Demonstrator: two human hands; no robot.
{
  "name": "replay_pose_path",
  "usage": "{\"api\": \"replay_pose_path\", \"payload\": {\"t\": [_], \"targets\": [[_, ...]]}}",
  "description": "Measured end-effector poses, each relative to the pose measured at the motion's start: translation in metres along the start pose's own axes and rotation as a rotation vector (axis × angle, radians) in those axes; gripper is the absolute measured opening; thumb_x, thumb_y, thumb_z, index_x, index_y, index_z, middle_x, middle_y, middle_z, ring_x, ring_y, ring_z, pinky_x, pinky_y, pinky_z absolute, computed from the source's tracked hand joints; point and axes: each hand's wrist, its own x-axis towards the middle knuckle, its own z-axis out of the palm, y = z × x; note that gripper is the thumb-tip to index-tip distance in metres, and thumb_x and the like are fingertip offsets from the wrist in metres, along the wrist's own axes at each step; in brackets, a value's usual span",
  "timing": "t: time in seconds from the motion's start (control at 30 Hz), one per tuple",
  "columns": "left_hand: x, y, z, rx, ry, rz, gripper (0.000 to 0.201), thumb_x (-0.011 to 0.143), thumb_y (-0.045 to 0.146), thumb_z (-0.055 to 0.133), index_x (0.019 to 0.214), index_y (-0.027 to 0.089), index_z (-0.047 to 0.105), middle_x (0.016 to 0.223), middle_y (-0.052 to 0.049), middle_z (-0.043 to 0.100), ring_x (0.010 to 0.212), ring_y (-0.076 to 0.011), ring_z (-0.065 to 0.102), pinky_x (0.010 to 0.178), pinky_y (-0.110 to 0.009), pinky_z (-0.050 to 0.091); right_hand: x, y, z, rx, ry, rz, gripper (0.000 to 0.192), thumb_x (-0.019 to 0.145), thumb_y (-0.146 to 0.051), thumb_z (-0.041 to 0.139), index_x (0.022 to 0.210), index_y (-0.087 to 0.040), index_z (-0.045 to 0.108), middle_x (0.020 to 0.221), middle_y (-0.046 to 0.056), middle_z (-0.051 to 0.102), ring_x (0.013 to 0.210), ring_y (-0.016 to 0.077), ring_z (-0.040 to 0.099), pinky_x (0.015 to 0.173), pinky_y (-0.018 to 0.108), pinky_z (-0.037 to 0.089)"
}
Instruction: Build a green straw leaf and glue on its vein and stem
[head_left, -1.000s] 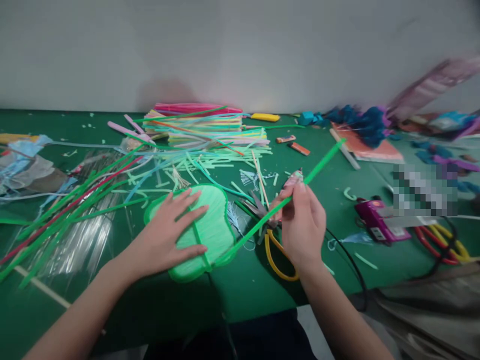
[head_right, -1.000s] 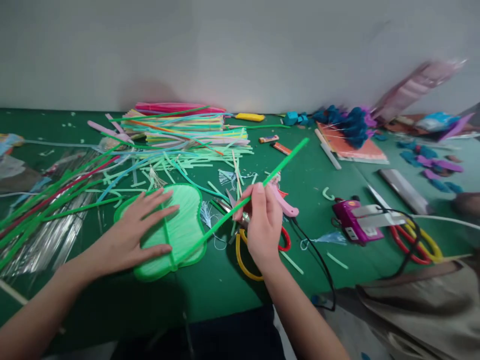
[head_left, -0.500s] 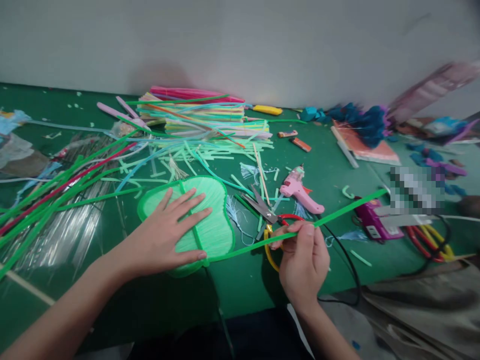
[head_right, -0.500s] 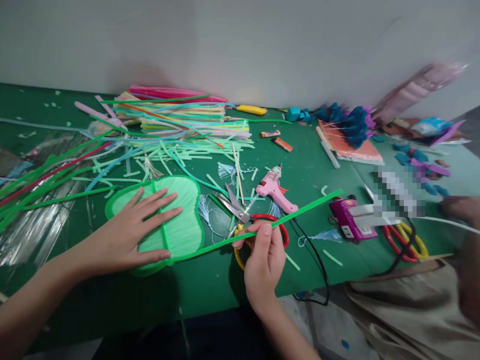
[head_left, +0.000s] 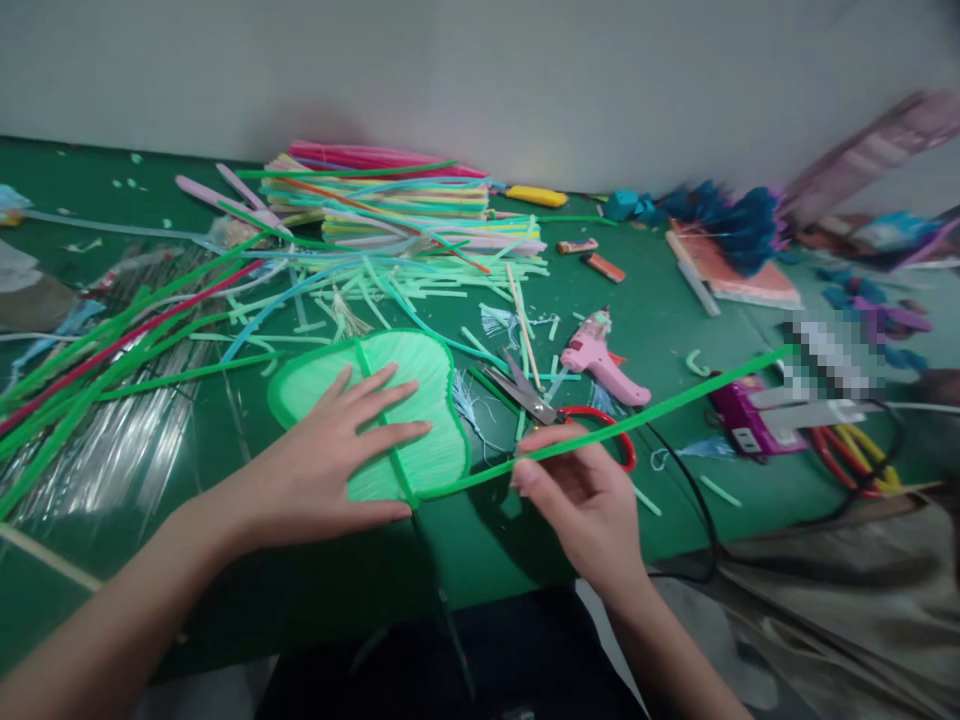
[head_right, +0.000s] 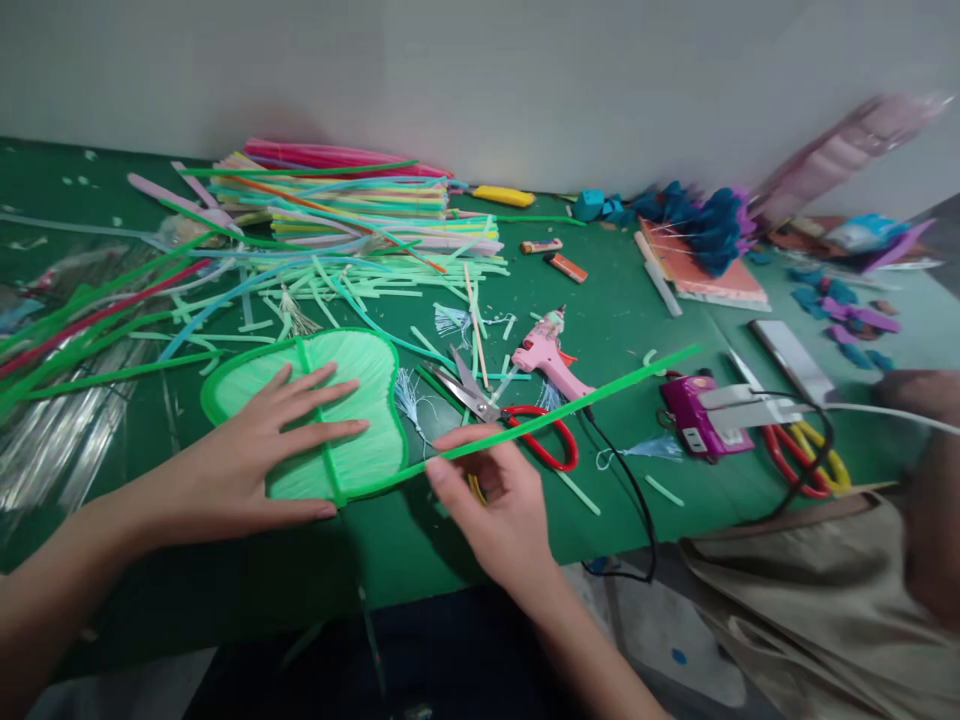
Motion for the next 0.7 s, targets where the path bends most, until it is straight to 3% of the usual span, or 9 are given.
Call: {"api": "replay_pose_path", "payload": {"t": [0.07,0.17,0.4,0.7], "targets": [[0.000,0.001,0.002,0.019,0.004,0.005,0.071,0.085,0.065,0.061,0.148,0.035,0.047,0.165,-0.005,0.031,0.154,-0.0369,0.020,0.121,-0.069,0.014,-0.003,-0.003,0.007,-0.036,-0.136,0.008,0.007,0.085,-0.028,0.075,0.091,-0.025,0.073,0.088,0.001,0.071,0.071,0.0143,0.066,0.061,0.026,0.054],[0.001,0.002,0.004,0.044,0.010,0.010,0.071,0.086,0.063,0.060,0.149,0.032,0.046,0.165,-0.007,0.032,0.153,-0.0372,0.021,0.121,-0.069,0.016,-0.004,-0.003,0.019,-0.051,-0.221,0.082,0.014,0.091,-0.035,0.068,0.087,-0.023,0.073,0.082,0.003,0.073,0.071,0.0155,0.068,0.061,0.027,0.055],[0.001,0.000,0.008,0.052,0.018,0.029,0.071,0.086,0.059,0.062,0.149,0.032,0.044,0.164,-0.008,0.032,0.153,-0.0369,0.023,0.121,-0.068,0.016,0.003,0.000,0.027,0.179,-0.146,0.257,0.025,0.093,-0.046,0.065,0.089,-0.021,0.064,0.068,0.000,0.073,0.061,0.0141,0.070,0.061,0.027,0.059],[0.002,0.000,0.008,0.066,0.029,0.036,0.070,0.087,0.059,0.060,0.149,0.031,0.044,0.164,-0.007,0.034,0.153,-0.0358,0.024,0.121,-0.068,0.016,0.004,0.010,0.033,0.196,-0.202,0.313,0.031,0.091,-0.049,0.067,0.089,-0.019,0.062,0.068,0.001,0.073,0.062,0.0143,0.071,0.062,0.027,0.061]]}}
